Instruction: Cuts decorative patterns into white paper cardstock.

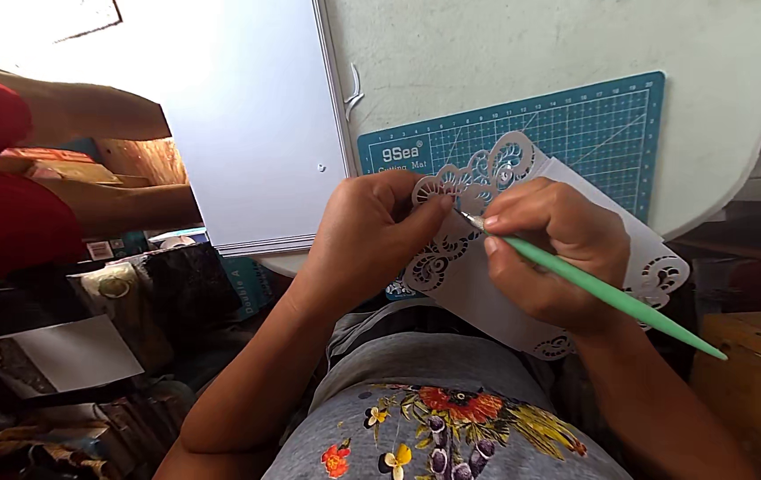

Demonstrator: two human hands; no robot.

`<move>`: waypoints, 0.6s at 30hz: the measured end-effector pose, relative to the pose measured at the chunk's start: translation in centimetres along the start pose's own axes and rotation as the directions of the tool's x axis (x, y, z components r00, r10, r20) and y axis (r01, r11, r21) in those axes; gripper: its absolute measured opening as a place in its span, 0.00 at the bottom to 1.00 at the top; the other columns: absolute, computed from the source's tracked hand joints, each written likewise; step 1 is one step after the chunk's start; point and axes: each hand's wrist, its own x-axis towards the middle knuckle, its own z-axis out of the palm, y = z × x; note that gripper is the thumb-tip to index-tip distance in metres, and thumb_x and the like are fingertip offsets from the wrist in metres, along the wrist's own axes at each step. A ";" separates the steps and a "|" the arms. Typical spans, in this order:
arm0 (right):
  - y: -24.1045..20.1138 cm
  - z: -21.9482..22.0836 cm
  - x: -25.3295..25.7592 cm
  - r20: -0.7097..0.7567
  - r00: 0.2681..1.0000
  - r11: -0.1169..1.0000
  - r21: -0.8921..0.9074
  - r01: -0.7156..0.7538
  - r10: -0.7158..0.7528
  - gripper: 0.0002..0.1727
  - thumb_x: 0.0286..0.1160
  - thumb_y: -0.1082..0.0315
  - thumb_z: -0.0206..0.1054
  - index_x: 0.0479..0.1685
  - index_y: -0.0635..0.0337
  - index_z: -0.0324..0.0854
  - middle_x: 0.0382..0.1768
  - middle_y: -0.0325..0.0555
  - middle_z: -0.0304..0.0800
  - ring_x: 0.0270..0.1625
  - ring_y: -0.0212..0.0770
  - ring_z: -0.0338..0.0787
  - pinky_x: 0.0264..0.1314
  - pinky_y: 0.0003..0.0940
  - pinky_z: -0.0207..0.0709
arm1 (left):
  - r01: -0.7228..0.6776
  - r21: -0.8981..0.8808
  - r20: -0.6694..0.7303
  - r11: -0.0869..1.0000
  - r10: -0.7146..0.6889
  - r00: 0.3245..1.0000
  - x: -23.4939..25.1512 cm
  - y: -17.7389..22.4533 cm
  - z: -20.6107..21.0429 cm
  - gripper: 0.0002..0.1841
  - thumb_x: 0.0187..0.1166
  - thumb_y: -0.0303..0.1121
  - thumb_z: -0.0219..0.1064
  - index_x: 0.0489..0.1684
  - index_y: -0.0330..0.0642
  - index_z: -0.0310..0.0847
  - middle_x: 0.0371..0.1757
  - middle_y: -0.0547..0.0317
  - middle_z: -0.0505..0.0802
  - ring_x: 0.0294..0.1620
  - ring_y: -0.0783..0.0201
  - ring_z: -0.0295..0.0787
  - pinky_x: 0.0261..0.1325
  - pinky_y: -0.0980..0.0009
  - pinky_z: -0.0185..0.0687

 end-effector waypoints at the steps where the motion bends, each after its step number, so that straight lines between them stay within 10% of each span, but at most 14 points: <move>1: 0.0 0.0 0.0 0.002 1.000 1.000 0.004 -0.002 0.002 0.06 0.66 0.75 0.64 0.36 0.71 0.79 0.38 0.50 0.86 0.44 0.28 0.86 0.44 0.15 0.79 | -0.004 0.004 -0.011 1.000 0.004 1.000 0.0 0.0 0.1 0.04 0.82 0.29 0.67 0.42 0.41 0.87 0.30 0.73 0.92 0.30 0.85 0.88 0.36 0.87 0.85; 18: 0.2 0.0 0.0 0.021 0.999 0.999 -0.030 0.036 -0.035 0.06 0.64 0.75 0.63 0.33 0.71 0.81 0.36 0.52 0.86 0.44 0.32 0.86 0.47 0.19 0.78 | -0.025 0.049 -0.069 0.999 0.028 0.997 -0.1 -0.3 0.6 0.04 0.81 0.29 0.67 0.39 0.42 0.87 0.27 0.75 0.90 0.27 0.87 0.84 0.32 0.89 0.81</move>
